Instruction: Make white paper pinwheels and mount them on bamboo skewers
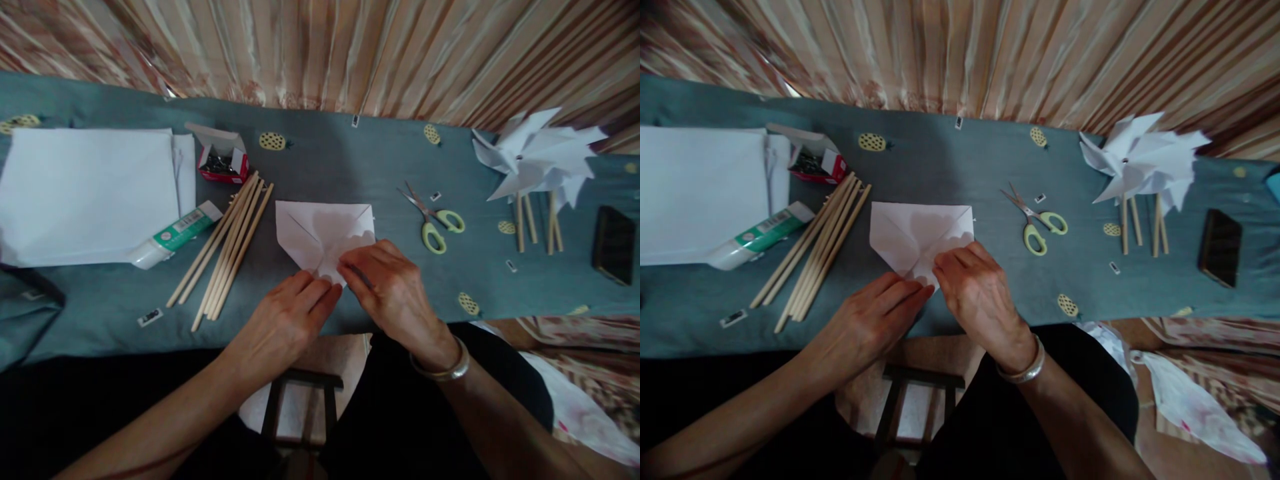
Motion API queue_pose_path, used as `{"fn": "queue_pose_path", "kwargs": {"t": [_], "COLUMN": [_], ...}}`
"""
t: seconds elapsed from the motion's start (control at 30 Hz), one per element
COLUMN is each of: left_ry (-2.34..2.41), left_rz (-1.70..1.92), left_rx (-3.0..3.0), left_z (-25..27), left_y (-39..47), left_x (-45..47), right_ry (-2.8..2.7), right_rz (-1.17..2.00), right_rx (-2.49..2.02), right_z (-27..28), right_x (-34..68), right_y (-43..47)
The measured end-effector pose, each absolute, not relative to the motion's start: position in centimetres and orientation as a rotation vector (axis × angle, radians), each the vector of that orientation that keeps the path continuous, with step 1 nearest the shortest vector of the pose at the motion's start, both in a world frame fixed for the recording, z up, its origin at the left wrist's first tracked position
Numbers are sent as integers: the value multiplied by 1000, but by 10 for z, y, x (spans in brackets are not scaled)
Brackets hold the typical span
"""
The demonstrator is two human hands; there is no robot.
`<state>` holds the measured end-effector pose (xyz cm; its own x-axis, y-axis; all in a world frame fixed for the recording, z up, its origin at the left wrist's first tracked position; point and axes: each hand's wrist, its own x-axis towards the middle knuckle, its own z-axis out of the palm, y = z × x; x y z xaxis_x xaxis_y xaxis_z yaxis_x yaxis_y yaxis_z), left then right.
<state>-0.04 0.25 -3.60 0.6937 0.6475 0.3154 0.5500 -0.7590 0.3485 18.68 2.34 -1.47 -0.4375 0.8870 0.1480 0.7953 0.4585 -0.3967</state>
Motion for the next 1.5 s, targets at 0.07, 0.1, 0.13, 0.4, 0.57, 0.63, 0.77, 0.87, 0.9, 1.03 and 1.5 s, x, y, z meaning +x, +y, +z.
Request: {"fn": "queue_pose_path", "kwargs": {"t": [0.07,0.1,0.13,0.4,0.57,0.63,0.77,0.87,0.9,1.03,1.5], "left_ry": [958,962,964,977,971,975,980,989,992,992,993], "left_rz": [626,624,621,602,603,599,589,589,587,557,597], "left_rx": [2673,2673,2675,2667,2667,2666,2665,2663,2664,2663,2617], "left_z": [-36,-36,-36,-34,-34,-33,-32,-33,-33,-33,-31], "left_y": [3,3,3,3,2,3,4,4,3,3,3], "left_x": [-1,-1,-1,-1,-1,0,0,0,0,0,2], "right_ry": [-2400,-2409,-2418,-2455,-2463,-2470,-2503,-2528,-2537,-2595,-2628], "right_rz": [356,340,321,181,193,184,177,192,191,188,129], "right_rx": [-1418,-1412,-1401,-1351,-1348,-1339,-1340,-1361,-1368,-1406,-1408], "right_z": [-15,-15,-15,-14,-13,-13,-14,-14,-14,-12,-14], "right_x": [186,186,186,183,182,182,181,180,180,177,165], "right_y": [23,22,22,20,20,20,19,19,19,19,22]}}
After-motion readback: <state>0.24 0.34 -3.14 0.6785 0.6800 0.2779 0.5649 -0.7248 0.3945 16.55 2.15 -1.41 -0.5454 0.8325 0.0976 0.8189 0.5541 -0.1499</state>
